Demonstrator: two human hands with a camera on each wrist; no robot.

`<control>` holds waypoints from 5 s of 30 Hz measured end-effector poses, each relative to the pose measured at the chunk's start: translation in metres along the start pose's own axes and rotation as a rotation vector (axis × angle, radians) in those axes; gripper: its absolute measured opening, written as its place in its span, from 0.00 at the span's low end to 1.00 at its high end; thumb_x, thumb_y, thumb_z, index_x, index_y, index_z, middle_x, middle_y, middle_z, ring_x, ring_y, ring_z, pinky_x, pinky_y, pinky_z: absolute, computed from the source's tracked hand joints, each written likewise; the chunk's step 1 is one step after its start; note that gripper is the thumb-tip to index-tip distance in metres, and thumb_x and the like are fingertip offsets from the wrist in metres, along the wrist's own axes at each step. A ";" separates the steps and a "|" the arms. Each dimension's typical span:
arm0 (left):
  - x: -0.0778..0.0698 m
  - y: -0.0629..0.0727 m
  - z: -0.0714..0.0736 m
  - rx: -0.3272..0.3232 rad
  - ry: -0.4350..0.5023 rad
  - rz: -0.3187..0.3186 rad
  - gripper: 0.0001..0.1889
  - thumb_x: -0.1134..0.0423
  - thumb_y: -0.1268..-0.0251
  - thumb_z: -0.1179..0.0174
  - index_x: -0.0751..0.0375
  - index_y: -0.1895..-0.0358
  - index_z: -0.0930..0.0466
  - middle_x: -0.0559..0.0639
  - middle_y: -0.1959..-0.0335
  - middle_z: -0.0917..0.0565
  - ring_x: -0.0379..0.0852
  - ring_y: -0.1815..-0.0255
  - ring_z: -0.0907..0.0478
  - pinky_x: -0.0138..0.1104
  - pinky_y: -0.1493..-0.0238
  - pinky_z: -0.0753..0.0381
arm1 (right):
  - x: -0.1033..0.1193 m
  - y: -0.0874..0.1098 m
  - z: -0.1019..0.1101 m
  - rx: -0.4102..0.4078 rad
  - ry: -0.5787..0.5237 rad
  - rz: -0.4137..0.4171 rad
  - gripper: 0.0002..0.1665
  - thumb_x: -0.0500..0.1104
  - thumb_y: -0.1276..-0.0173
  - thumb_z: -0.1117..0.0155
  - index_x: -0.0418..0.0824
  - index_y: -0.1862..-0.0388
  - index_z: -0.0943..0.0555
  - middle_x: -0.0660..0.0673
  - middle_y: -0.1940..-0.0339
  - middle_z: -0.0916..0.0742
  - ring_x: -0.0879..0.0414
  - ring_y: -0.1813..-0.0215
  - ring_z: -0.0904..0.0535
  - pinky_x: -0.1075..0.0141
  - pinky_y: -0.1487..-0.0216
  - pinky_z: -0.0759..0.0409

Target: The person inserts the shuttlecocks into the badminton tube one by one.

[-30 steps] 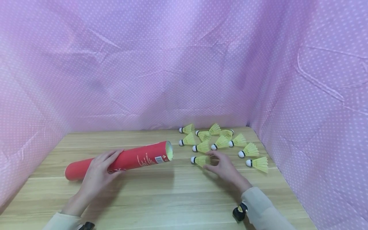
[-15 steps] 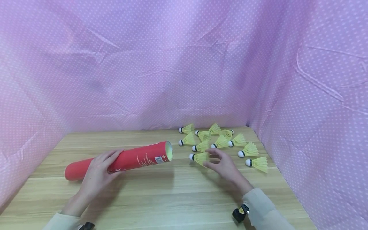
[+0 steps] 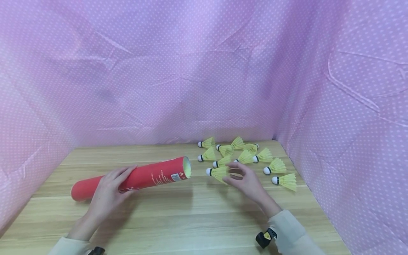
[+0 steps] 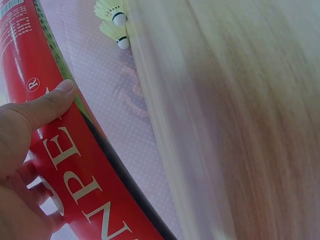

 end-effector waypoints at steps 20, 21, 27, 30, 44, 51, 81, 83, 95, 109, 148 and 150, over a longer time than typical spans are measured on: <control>0.001 0.001 0.000 0.004 -0.003 0.005 0.48 0.68 0.68 0.14 0.56 0.32 0.24 0.59 0.44 0.20 0.62 0.43 0.26 0.62 0.39 0.33 | 0.042 -0.003 -0.014 0.004 -0.096 0.071 0.29 0.36 0.37 0.26 0.32 0.38 0.24 0.37 0.38 0.21 0.51 0.38 0.22 0.61 0.41 0.20; 0.001 0.001 0.000 0.005 -0.003 0.003 0.48 0.68 0.68 0.15 0.56 0.32 0.24 0.59 0.44 0.20 0.62 0.43 0.26 0.62 0.39 0.33 | 0.044 -0.003 -0.015 0.007 -0.103 0.075 0.29 0.36 0.36 0.26 0.33 0.38 0.24 0.37 0.38 0.21 0.51 0.38 0.22 0.61 0.41 0.20; 0.001 -0.001 0.000 0.004 -0.007 -0.008 0.48 0.68 0.67 0.15 0.56 0.32 0.24 0.59 0.43 0.20 0.63 0.42 0.26 0.62 0.39 0.33 | 0.056 -0.006 -0.021 0.012 -0.145 0.085 0.28 0.34 0.36 0.27 0.33 0.39 0.23 0.37 0.40 0.20 0.51 0.39 0.21 0.60 0.42 0.20; 0.000 -0.002 0.000 0.006 -0.007 -0.004 0.48 0.68 0.67 0.15 0.56 0.32 0.24 0.60 0.43 0.20 0.63 0.43 0.26 0.62 0.39 0.33 | 0.060 -0.007 -0.024 0.019 -0.161 0.089 0.28 0.34 0.36 0.27 0.33 0.38 0.23 0.37 0.40 0.20 0.50 0.39 0.21 0.60 0.42 0.20; -0.002 -0.002 -0.003 0.013 0.001 -0.007 0.49 0.68 0.68 0.14 0.55 0.31 0.25 0.59 0.43 0.20 0.62 0.43 0.26 0.62 0.39 0.33 | 0.066 -0.017 -0.042 0.055 -0.183 0.113 0.29 0.31 0.37 0.27 0.28 0.38 0.25 0.34 0.42 0.19 0.42 0.38 0.23 0.59 0.42 0.20; -0.005 -0.003 -0.004 0.004 0.010 -0.024 0.48 0.67 0.67 0.14 0.56 0.32 0.24 0.58 0.43 0.20 0.61 0.43 0.25 0.61 0.39 0.33 | 0.070 -0.022 -0.053 0.075 -0.149 0.097 0.29 0.36 0.37 0.26 0.34 0.38 0.23 0.38 0.40 0.19 0.44 0.37 0.23 0.60 0.40 0.21; -0.011 -0.006 -0.002 0.013 -0.003 -0.024 0.47 0.66 0.66 0.15 0.56 0.32 0.24 0.59 0.43 0.20 0.62 0.43 0.25 0.62 0.39 0.33 | 0.075 -0.025 -0.066 0.107 -0.014 0.037 0.27 0.43 0.37 0.24 0.41 0.39 0.19 0.41 0.41 0.17 0.44 0.44 0.18 0.57 0.47 0.17; -0.011 -0.006 -0.001 0.013 -0.002 -0.025 0.47 0.65 0.66 0.15 0.56 0.32 0.24 0.59 0.43 0.20 0.62 0.43 0.25 0.62 0.39 0.33 | 0.073 -0.025 -0.066 0.117 -0.009 0.028 0.27 0.43 0.37 0.24 0.39 0.40 0.19 0.39 0.42 0.17 0.45 0.46 0.17 0.59 0.50 0.16; -0.010 -0.004 -0.001 0.010 -0.006 -0.022 0.48 0.66 0.67 0.14 0.55 0.32 0.24 0.57 0.43 0.20 0.61 0.42 0.26 0.62 0.38 0.34 | 0.074 -0.022 -0.067 0.126 0.000 0.051 0.27 0.43 0.37 0.24 0.37 0.40 0.18 0.40 0.47 0.15 0.47 0.48 0.17 0.61 0.50 0.16; -0.009 -0.004 -0.002 -0.007 -0.009 -0.050 0.46 0.65 0.66 0.15 0.56 0.33 0.23 0.58 0.44 0.20 0.61 0.43 0.26 0.60 0.38 0.34 | 0.071 -0.024 -0.070 0.110 0.045 0.032 0.27 0.44 0.37 0.24 0.37 0.40 0.18 0.41 0.47 0.14 0.50 0.50 0.16 0.61 0.51 0.16; -0.010 -0.006 -0.001 -0.005 0.000 0.011 0.50 0.67 0.69 0.14 0.56 0.32 0.24 0.59 0.42 0.21 0.62 0.43 0.26 0.63 0.41 0.33 | 0.076 -0.015 -0.078 0.170 0.113 0.081 0.39 0.48 0.39 0.22 0.46 0.30 0.25 0.45 0.33 0.20 0.48 0.43 0.17 0.51 0.42 0.20; -0.011 -0.006 -0.001 -0.005 0.000 0.005 0.49 0.68 0.69 0.14 0.56 0.32 0.24 0.60 0.42 0.21 0.62 0.43 0.26 0.63 0.41 0.33 | 0.076 -0.015 -0.079 0.160 0.139 0.108 0.39 0.46 0.39 0.22 0.46 0.30 0.25 0.46 0.34 0.19 0.49 0.44 0.17 0.52 0.43 0.19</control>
Point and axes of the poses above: each hand's wrist, its own y-axis away from the middle knuckle, its own z-axis out of the back of the hand, x = y × z, the point moved 4 cm from there along -y, towards the middle knuckle
